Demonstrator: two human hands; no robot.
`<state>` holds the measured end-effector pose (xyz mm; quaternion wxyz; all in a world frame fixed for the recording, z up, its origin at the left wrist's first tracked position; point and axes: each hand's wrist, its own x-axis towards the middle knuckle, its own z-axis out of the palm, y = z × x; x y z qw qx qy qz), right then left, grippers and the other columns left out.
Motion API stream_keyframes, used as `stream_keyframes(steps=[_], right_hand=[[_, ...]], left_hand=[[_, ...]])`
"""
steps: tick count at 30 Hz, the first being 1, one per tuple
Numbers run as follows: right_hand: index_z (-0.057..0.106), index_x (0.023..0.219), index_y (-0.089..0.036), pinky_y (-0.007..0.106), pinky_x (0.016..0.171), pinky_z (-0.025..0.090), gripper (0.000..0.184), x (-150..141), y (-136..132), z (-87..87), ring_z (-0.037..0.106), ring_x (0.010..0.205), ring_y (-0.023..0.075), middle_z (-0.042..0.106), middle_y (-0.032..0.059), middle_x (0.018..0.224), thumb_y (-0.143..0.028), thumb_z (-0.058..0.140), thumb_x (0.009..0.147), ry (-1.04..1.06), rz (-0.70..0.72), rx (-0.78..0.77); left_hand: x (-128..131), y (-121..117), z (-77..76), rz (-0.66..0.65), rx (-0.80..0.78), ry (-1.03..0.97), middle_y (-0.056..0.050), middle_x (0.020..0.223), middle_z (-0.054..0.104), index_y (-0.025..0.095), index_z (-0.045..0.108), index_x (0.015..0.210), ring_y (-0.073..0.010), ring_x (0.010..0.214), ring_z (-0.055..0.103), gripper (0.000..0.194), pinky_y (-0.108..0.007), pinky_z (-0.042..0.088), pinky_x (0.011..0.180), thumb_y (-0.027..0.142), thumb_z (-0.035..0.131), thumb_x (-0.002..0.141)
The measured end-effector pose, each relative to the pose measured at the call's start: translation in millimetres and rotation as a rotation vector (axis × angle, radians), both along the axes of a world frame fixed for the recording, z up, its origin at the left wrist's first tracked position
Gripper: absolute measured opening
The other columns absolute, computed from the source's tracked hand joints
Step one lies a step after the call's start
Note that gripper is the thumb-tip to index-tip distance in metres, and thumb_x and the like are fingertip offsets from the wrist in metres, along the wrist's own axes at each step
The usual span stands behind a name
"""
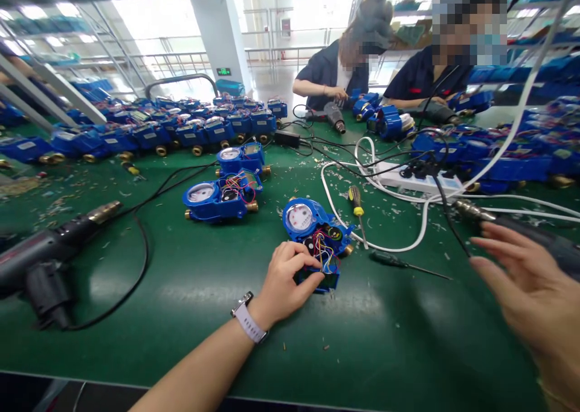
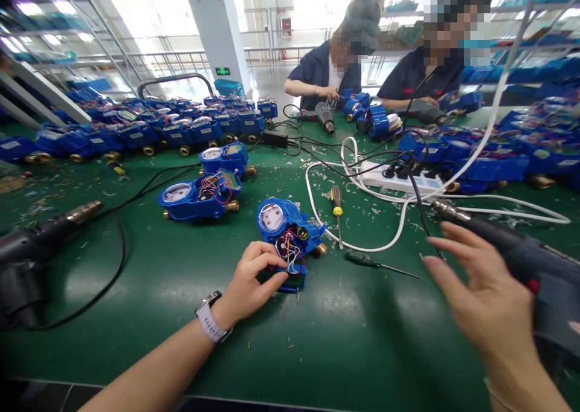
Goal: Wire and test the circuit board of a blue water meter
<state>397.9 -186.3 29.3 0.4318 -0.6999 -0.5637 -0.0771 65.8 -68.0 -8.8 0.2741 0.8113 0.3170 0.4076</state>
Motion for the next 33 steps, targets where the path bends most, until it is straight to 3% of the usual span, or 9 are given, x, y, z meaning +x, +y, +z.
stream_keyframes(steps=[2, 4, 6, 11, 14, 24, 33], right_hand=[[0.072, 0.107, -0.029, 0.040, 0.090, 0.050, 0.016, -54.5, 21.1, 15.3, 0.062, 0.110, 0.0248, 0.061, 0.0127, 0.125, -0.031, 0.063, 0.094, -0.013, 0.384, -0.021], [0.074, 0.102, -0.028, 0.031, 0.069, 0.055, 0.014, -94.8, 37.8, 23.5, 0.067, 0.090, 0.0212, 0.066, 0.0101, 0.104, -0.029, 0.063, 0.093, -0.037, 0.669, -0.096], [0.074, 0.102, -0.024, 0.027, 0.061, 0.052, 0.017, -118.1, 49.6, 21.3, 0.065, 0.074, 0.0168, 0.065, 0.0058, 0.084, -0.024, 0.059, 0.094, -0.053, 0.790, -0.162], [0.071, 0.095, -0.016, 0.025, 0.053, 0.044, 0.013, -132.7, 62.6, -6.3, 0.057, 0.057, 0.0136, 0.061, 0.0018, 0.069, -0.023, 0.060, 0.093, -0.108, 0.739, -0.155], [0.069, 0.089, -0.017, 0.024, 0.050, 0.042, 0.015, -136.7, 63.7, -16.3, 0.054, 0.053, 0.0126, 0.059, 0.0005, 0.065, -0.021, 0.056, 0.094, -0.018, 0.723, -0.168], [0.062, 0.071, -0.020, 0.023, 0.048, 0.038, 0.021, -147.4, 65.0, -22.2, 0.048, 0.048, 0.0120, 0.049, -0.0032, 0.054, -0.024, 0.055, 0.090, 0.235, 0.625, -0.187], [0.068, 0.071, -0.019, 0.025, 0.053, 0.042, 0.022, -145.0, 66.8, -22.6, 0.053, 0.054, 0.0147, 0.057, -0.0008, 0.058, -0.026, 0.058, 0.089, 0.400, 0.653, -0.278]], left_hand=[[0.3, 1.4, -1.6, 0.016, -0.024, -0.021, -0.005, 0.089, 0.061, 0.021, 0.068, 0.085, -0.0209, 0.089, 0.058, 0.003, -0.038, 0.046, 0.081, 0.021, 0.066, 0.085], [-0.3, 2.6, -2.9, 0.025, -0.037, -0.036, -0.005, 0.088, 0.060, 0.021, 0.069, 0.084, -0.0205, 0.089, 0.058, 0.005, -0.037, 0.046, 0.080, 0.021, 0.064, 0.086], [-1.1, 2.9, -3.5, 0.020, -0.033, -0.052, -0.005, 0.089, 0.060, 0.021, 0.068, 0.085, -0.0203, 0.089, 0.058, 0.006, -0.037, 0.046, 0.081, 0.021, 0.063, 0.086], [-0.7, 0.3, -0.8, -0.012, -0.015, -0.062, -0.005, 0.089, 0.060, 0.020, 0.068, 0.087, -0.0203, 0.088, 0.058, 0.006, -0.037, 0.046, 0.080, 0.022, 0.063, 0.086], [1.2, -1.4, 2.8, -0.012, -0.029, -0.050, -0.006, 0.089, 0.060, 0.020, 0.069, 0.086, -0.0206, 0.088, 0.057, 0.007, -0.037, 0.046, 0.081, 0.025, 0.064, 0.086], [18.8, -2.6, 20.2, 0.047, -0.093, 0.106, -0.003, 0.087, 0.062, 0.022, 0.068, 0.082, -0.0215, 0.089, 0.056, 0.009, -0.038, 0.042, 0.079, 0.031, 0.070, 0.084], [20.7, -3.9, 14.2, 0.075, -0.180, -0.015, -0.002, 0.087, 0.062, 0.021, 0.064, 0.076, -0.0204, 0.091, 0.057, 0.009, -0.039, 0.041, 0.082, 0.022, 0.065, 0.084]])
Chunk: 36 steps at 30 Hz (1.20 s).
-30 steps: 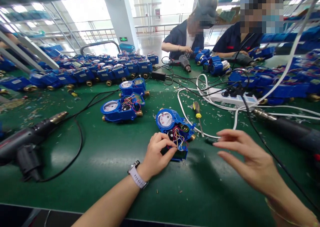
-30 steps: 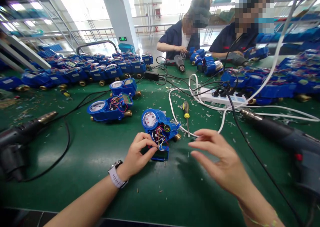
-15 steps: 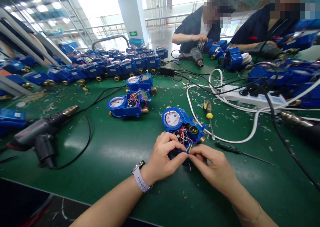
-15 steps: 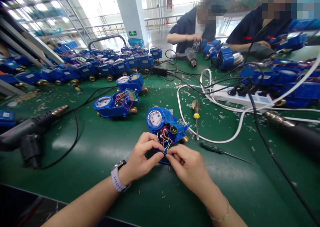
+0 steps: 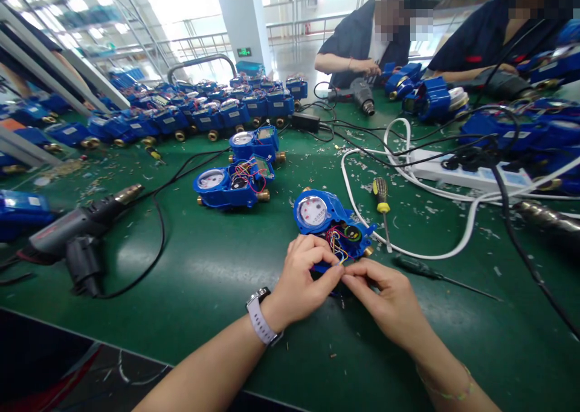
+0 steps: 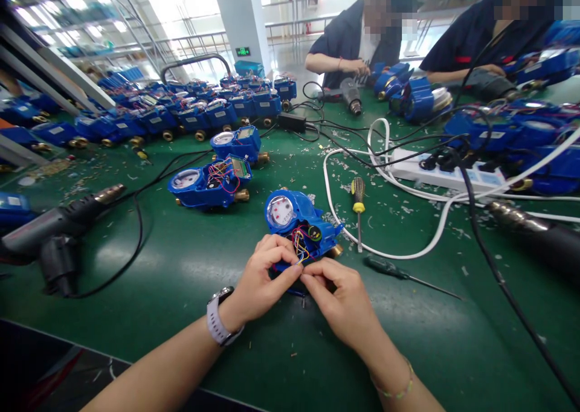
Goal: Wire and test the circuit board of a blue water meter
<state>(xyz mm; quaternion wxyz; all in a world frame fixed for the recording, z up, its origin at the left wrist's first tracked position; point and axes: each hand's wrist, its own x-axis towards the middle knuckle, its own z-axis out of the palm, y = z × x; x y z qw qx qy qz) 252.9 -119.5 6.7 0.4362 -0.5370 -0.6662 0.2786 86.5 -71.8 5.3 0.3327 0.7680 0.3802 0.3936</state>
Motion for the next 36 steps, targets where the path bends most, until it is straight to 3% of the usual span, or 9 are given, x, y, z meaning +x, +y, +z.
stream_keyframes(steps=[6, 14, 20, 25, 31, 36], right_hand=[[0.071, 0.077, -0.019, 0.025, 0.060, 0.047, 0.019, -0.4, -1.5, -2.6, 0.061, 0.063, 0.0164, 0.067, 0.0020, 0.070, -0.025, 0.057, 0.089, 0.063, 0.019, -0.036], [0.068, 0.072, -0.017, 0.024, 0.047, 0.035, 0.018, -1.4, -0.1, -11.2, 0.043, 0.050, 0.0122, 0.047, -0.0033, 0.055, -0.029, 0.062, 0.083, 0.193, -0.025, -0.148], [0.068, 0.075, -0.018, 0.024, 0.053, 0.041, 0.021, -2.0, -1.1, -5.6, 0.051, 0.055, 0.0135, 0.058, -0.0002, 0.062, -0.029, 0.057, 0.089, 0.114, -0.023, -0.083], [0.063, 0.080, -0.019, 0.024, 0.048, 0.042, 0.026, -0.9, -2.1, -11.8, 0.051, 0.049, 0.0136, 0.052, -0.0033, 0.054, -0.035, 0.050, 0.095, 0.193, -0.046, -0.095], [0.067, 0.087, -0.017, 0.021, 0.048, 0.042, 0.013, -2.3, -5.5, -10.8, 0.053, 0.047, 0.0110, 0.056, -0.0043, 0.055, -0.023, 0.056, 0.090, 0.052, -0.085, 0.076], [0.074, 0.086, -0.014, 0.020, 0.046, 0.040, 0.013, -7.4, -4.0, -8.1, 0.049, 0.042, 0.0093, 0.053, -0.0055, 0.051, -0.023, 0.065, 0.086, -0.019, -0.107, 0.169]], left_hand=[[-1.7, -2.1, -2.9, -0.009, -0.010, -0.068, -0.004, 0.088, 0.064, 0.020, 0.063, 0.078, -0.0208, 0.090, 0.057, 0.013, -0.039, 0.042, 0.084, 0.026, 0.060, 0.088], [-2.4, -3.1, -3.4, -0.016, -0.026, -0.104, -0.004, 0.088, 0.064, 0.018, 0.064, 0.077, -0.0196, 0.090, 0.057, 0.014, -0.036, 0.040, 0.084, 0.024, 0.060, 0.088], [-3.1, -3.2, -4.5, -0.019, -0.021, -0.126, -0.004, 0.088, 0.064, 0.017, 0.065, 0.078, -0.0190, 0.090, 0.057, 0.011, -0.035, 0.040, 0.085, 0.021, 0.061, 0.088], [-3.6, -2.9, -3.2, -0.018, -0.027, -0.128, -0.005, 0.088, 0.064, 0.017, 0.066, 0.078, -0.0192, 0.090, 0.057, 0.013, -0.035, 0.041, 0.085, 0.022, 0.061, 0.089], [-4.2, -1.7, -5.4, -0.048, -0.150, -0.213, -0.006, 0.087, 0.063, 0.015, 0.069, 0.079, -0.0182, 0.087, 0.059, 0.017, -0.032, 0.045, 0.083, 0.024, 0.059, 0.090], [-3.3, -1.7, -8.9, -0.056, -0.242, -0.285, -0.006, 0.087, 0.063, 0.015, 0.070, 0.079, -0.0174, 0.086, 0.060, 0.017, -0.031, 0.047, 0.082, 0.026, 0.062, 0.089]])
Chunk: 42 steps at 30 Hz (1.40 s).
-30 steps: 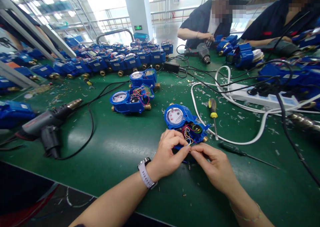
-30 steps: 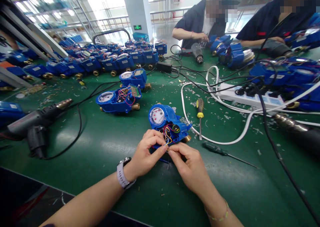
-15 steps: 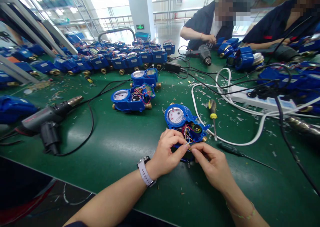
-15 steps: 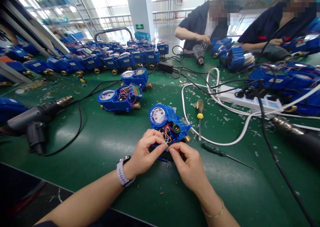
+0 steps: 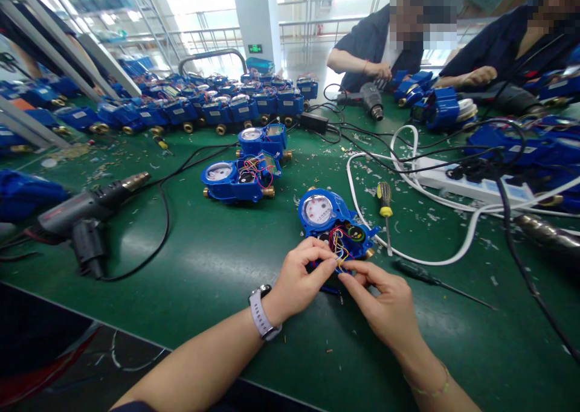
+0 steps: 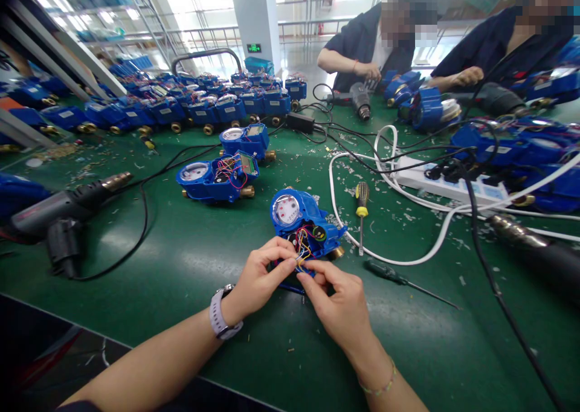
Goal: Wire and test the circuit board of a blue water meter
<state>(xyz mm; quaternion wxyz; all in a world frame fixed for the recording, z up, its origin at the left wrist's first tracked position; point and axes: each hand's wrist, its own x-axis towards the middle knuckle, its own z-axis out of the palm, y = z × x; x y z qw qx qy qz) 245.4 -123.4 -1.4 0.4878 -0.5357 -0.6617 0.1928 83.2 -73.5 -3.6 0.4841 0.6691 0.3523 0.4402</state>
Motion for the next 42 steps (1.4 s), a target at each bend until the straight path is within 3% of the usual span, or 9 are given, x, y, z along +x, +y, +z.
stream_keyframes(steps=[9, 16, 23, 28, 31, 36, 39, 42], right_hand=[[0.072, 0.076, -0.016, 0.020, 0.044, 0.037, 0.015, -4.9, 0.5, 7.4, 0.047, 0.041, 0.0090, 0.050, -0.0058, 0.048, -0.021, 0.061, 0.085, 0.032, -0.010, -0.056], [0.067, 0.071, -0.017, 0.019, 0.045, 0.037, 0.018, -9.6, -0.1, 9.0, 0.044, 0.042, 0.0082, 0.048, -0.0063, 0.048, -0.020, 0.058, 0.086, 0.025, 0.005, -0.059], [0.064, 0.072, -0.017, 0.022, 0.041, 0.031, 0.017, -6.6, 1.7, 1.9, 0.042, 0.043, 0.0098, 0.050, -0.0039, 0.050, -0.029, 0.064, 0.084, 0.321, -0.005, -0.250], [0.057, 0.079, -0.020, 0.022, 0.040, 0.036, 0.023, -7.5, 2.8, 0.9, 0.042, 0.041, 0.0106, 0.044, -0.0065, 0.049, -0.040, 0.058, 0.091, 0.424, 0.013, -0.263], [0.053, 0.078, -0.021, 0.023, 0.043, 0.038, 0.029, -5.2, 0.5, 1.0, 0.043, 0.043, 0.0115, 0.047, -0.0052, 0.051, -0.044, 0.051, 0.096, 0.429, 0.038, -0.243], [0.043, 0.056, -0.022, 0.025, 0.047, 0.035, 0.048, 11.0, -4.2, 3.0, 0.041, 0.045, 0.0112, 0.043, -0.0032, 0.048, -0.039, 0.042, 0.101, 0.241, 0.054, -0.177], [0.052, 0.063, -0.020, 0.025, 0.046, 0.033, 0.034, 20.0, -4.3, 5.3, 0.043, 0.045, 0.0104, 0.047, -0.0042, 0.051, -0.032, 0.055, 0.095, 0.102, 0.032, -0.150], [0.062, 0.087, -0.019, 0.023, 0.049, 0.037, 0.007, 20.2, -3.0, 5.8, 0.047, 0.046, 0.0103, 0.050, -0.0065, 0.054, -0.025, 0.061, 0.090, -0.026, 0.053, -0.115]], left_hand=[[1.8, -1.9, 1.2, 0.021, 0.030, -0.008, -0.006, 0.087, 0.065, 0.015, 0.070, 0.084, -0.0174, 0.087, 0.060, 0.008, -0.031, 0.048, 0.084, 0.021, 0.064, 0.086], [6.0, -0.9, 4.8, 0.035, -0.028, -0.051, -0.003, 0.080, 0.064, 0.015, 0.069, 0.075, -0.0153, 0.079, 0.059, 0.012, -0.028, 0.047, 0.078, 0.024, 0.069, 0.082], [6.1, -3.4, 2.8, 0.039, -0.031, -0.048, -0.004, 0.081, 0.062, 0.015, 0.063, 0.074, -0.0158, 0.082, 0.057, 0.016, -0.029, 0.046, 0.081, 0.025, 0.063, 0.087], [6.0, -3.6, 3.9, 0.044, -0.044, -0.038, -0.004, 0.081, 0.060, 0.016, 0.059, 0.074, -0.0162, 0.082, 0.057, 0.019, -0.029, 0.045, 0.080, 0.027, 0.059, 0.089], [5.8, -3.0, 4.3, 0.049, -0.054, -0.038, -0.003, 0.079, 0.060, 0.016, 0.059, 0.074, -0.0158, 0.079, 0.056, 0.020, -0.028, 0.045, 0.077, 0.029, 0.058, 0.090], [5.0, -2.2, 2.8, 0.055, -0.090, -0.046, -0.002, 0.078, 0.060, 0.016, 0.059, 0.076, -0.0145, 0.076, 0.055, 0.019, -0.027, 0.044, 0.075, 0.029, 0.060, 0.089], [4.8, -1.3, 1.1, 0.060, -0.097, -0.044, -0.001, 0.078, 0.060, 0.016, 0.059, 0.076, -0.0141, 0.075, 0.054, 0.019, -0.027, 0.043, 0.073, 0.030, 0.061, 0.088], [5.1, -1.0, 0.4, 0.063, -0.082, -0.032, -0.001, 0.078, 0.060, 0.016, 0.060, 0.076, -0.0139, 0.074, 0.055, 0.019, -0.026, 0.043, 0.073, 0.031, 0.061, 0.088]])
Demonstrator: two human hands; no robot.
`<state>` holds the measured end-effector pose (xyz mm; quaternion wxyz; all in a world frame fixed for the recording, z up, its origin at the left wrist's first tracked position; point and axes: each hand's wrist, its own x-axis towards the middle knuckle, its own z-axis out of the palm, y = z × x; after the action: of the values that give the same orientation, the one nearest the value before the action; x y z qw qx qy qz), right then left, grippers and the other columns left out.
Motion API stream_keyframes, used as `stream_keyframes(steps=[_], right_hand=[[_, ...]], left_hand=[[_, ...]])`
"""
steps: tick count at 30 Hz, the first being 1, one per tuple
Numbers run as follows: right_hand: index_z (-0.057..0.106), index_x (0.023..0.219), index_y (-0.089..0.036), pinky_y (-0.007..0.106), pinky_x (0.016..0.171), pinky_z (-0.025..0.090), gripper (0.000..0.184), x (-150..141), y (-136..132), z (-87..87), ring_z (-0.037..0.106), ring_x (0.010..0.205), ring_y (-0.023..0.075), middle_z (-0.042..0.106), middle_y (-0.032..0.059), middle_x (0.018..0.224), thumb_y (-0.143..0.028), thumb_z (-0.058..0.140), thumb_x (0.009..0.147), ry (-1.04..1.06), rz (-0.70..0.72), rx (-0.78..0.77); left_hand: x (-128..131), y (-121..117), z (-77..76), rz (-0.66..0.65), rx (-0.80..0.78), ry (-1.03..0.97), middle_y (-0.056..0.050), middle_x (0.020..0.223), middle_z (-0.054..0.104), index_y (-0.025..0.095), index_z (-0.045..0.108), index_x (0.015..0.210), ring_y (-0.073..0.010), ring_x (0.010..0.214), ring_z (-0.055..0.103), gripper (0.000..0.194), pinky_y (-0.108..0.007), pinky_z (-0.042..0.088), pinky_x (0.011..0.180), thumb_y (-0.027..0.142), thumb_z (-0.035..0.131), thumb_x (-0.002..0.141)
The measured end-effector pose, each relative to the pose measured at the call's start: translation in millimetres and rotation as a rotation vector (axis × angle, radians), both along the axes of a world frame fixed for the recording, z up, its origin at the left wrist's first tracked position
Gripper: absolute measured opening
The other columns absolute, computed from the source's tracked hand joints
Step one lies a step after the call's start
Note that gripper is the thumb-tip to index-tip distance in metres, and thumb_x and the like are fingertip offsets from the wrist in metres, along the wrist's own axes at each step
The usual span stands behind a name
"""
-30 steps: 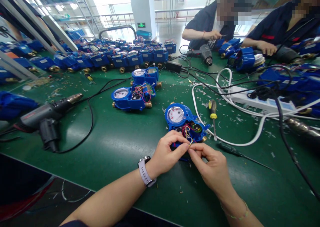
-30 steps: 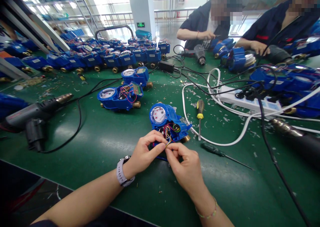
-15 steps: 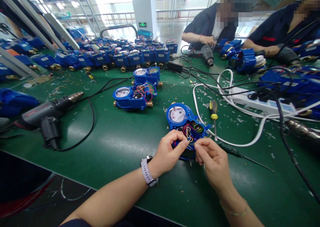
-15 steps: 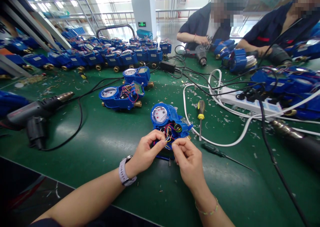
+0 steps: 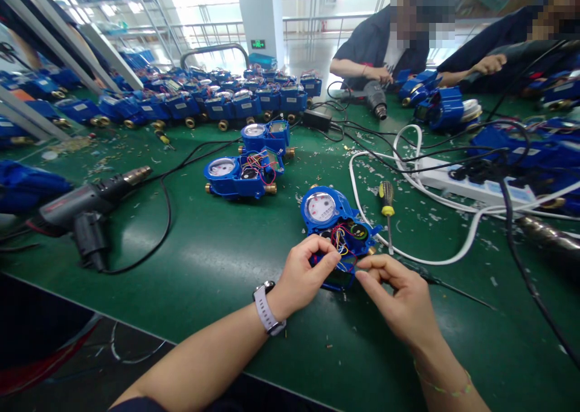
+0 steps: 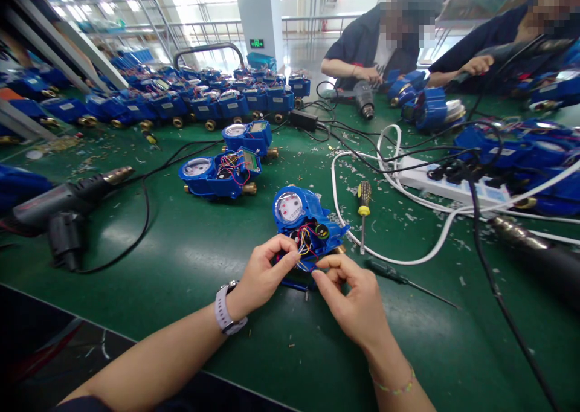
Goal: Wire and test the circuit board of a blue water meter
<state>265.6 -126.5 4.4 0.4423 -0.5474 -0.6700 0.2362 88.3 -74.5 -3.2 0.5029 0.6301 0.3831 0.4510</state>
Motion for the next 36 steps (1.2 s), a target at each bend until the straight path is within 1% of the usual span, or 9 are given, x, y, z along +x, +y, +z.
stream_keyframes(steps=[3, 8, 11, 16, 21, 25, 28, 31, 36], right_hand=[[0.063, 0.096, -0.019, 0.022, 0.048, 0.038, 0.008, -5.5, 1.1, -2.7, 0.046, 0.043, 0.0097, 0.048, -0.0077, 0.054, -0.022, 0.061, 0.089, -0.076, 0.008, 0.086], [0.067, 0.082, -0.019, 0.024, 0.047, 0.035, 0.013, -10.6, 2.2, -5.1, 0.045, 0.044, 0.0103, 0.049, -0.0049, 0.052, -0.026, 0.059, 0.090, -0.168, 0.049, 0.053], [0.068, 0.076, -0.019, 0.025, 0.047, 0.035, 0.019, -12.6, 3.0, -2.6, 0.045, 0.044, 0.0110, 0.051, -0.0036, 0.051, -0.029, 0.059, 0.089, -0.054, 0.052, -0.059], [0.068, 0.074, -0.017, 0.024, 0.040, 0.029, 0.022, -18.0, 5.4, -2.3, 0.042, 0.041, 0.0113, 0.049, -0.0028, 0.048, -0.037, 0.065, 0.083, 0.325, -0.013, -0.243], [0.065, 0.085, -0.018, 0.022, 0.041, 0.034, 0.025, -8.9, 4.3, -8.3, 0.041, 0.040, 0.0104, 0.046, -0.0057, 0.048, -0.042, 0.061, 0.089, 0.443, -0.131, -0.170], [0.064, 0.072, -0.017, 0.023, 0.041, 0.031, 0.038, 2.8, 2.5, -6.9, 0.039, 0.041, 0.0106, 0.042, -0.0043, 0.045, -0.045, 0.053, 0.094, 0.292, -0.143, -0.145], [0.070, 0.079, -0.015, 0.024, 0.043, 0.030, 0.031, 1.9, 3.3, -2.9, 0.041, 0.045, 0.0118, 0.047, -0.0025, 0.050, -0.042, 0.058, 0.088, 0.140, -0.083, -0.218], [0.071, 0.087, -0.012, 0.024, 0.043, 0.027, 0.030, -4.9, 5.1, -0.6, 0.037, 0.044, 0.0110, 0.042, -0.0048, 0.050, -0.040, 0.062, 0.082, 0.187, -0.019, -0.297], [0.067, 0.075, -0.014, 0.023, 0.044, 0.026, 0.028, -10.0, 6.1, -0.7, 0.035, 0.045, 0.0100, 0.041, -0.0051, 0.049, -0.042, 0.067, 0.078, 0.282, -0.007, -0.344]], left_hand=[[0.1, -0.4, 0.7, 0.006, 0.015, 0.016, -0.002, 0.079, 0.061, 0.016, 0.060, 0.076, -0.0143, 0.076, 0.056, 0.018, -0.026, 0.044, 0.074, 0.030, 0.060, 0.088], [-0.1, -0.5, 0.1, 0.003, 0.044, 0.025, -0.002, 0.079, 0.061, 0.016, 0.060, 0.074, -0.0146, 0.077, 0.057, 0.018, -0.027, 0.045, 0.076, 0.028, 0.061, 0.087], [-0.4, 0.1, -1.8, 0.005, 0.063, 0.047, -0.002, 0.080, 0.062, 0.017, 0.060, 0.075, -0.0150, 0.078, 0.057, 0.018, -0.028, 0.045, 0.077, 0.029, 0.061, 0.088], [-0.4, -0.1, -0.9, 0.005, 0.106, 0.082, -0.002, 0.079, 0.063, 0.017, 0.060, 0.075, -0.0156, 0.078, 0.058, 0.019, -0.029, 0.046, 0.076, 0.029, 0.060, 0.089], [-0.6, -0.9, 0.9, -0.001, 0.171, 0.129, -0.003, 0.080, 0.065, 0.018, 0.061, 0.075, -0.0176, 0.081, 0.059, 0.017, -0.032, 0.045, 0.079, 0.028, 0.061, 0.089], [-1.7, 0.7, 0.3, 0.025, 0.187, 0.130, -0.004, 0.080, 0.065, 0.018, 0.061, 0.075, -0.0177, 0.082, 0.059, 0.016, -0.032, 0.046, 0.079, 0.027, 0.061, 0.088], [-2.5, 2.1, -0.4, 0.030, 0.130, 0.097, -0.003, 0.078, 0.064, 0.017, 0.061, 0.074, -0.0160, 0.077, 0.059, 0.018, -0.029, 0.046, 0.076, 0.029, 0.061, 0.088], [-2.9, 2.6, -0.9, 0.026, 0.099, 0.096, -0.002, 0.076, 0.063, 0.017, 0.061, 0.074, -0.0157, 0.076, 0.059, 0.019, -0.029, 0.046, 0.075, 0.031, 0.061, 0.088], [-4.4, 2.5, -0.3, -0.024, 0.173, 0.148, -0.004, 0.084, 0.065, 0.017, 0.063, 0.079, -0.0180, 0.084, 0.060, 0.015, -0.032, 0.045, 0.081, 0.028, 0.060, 0.089]])
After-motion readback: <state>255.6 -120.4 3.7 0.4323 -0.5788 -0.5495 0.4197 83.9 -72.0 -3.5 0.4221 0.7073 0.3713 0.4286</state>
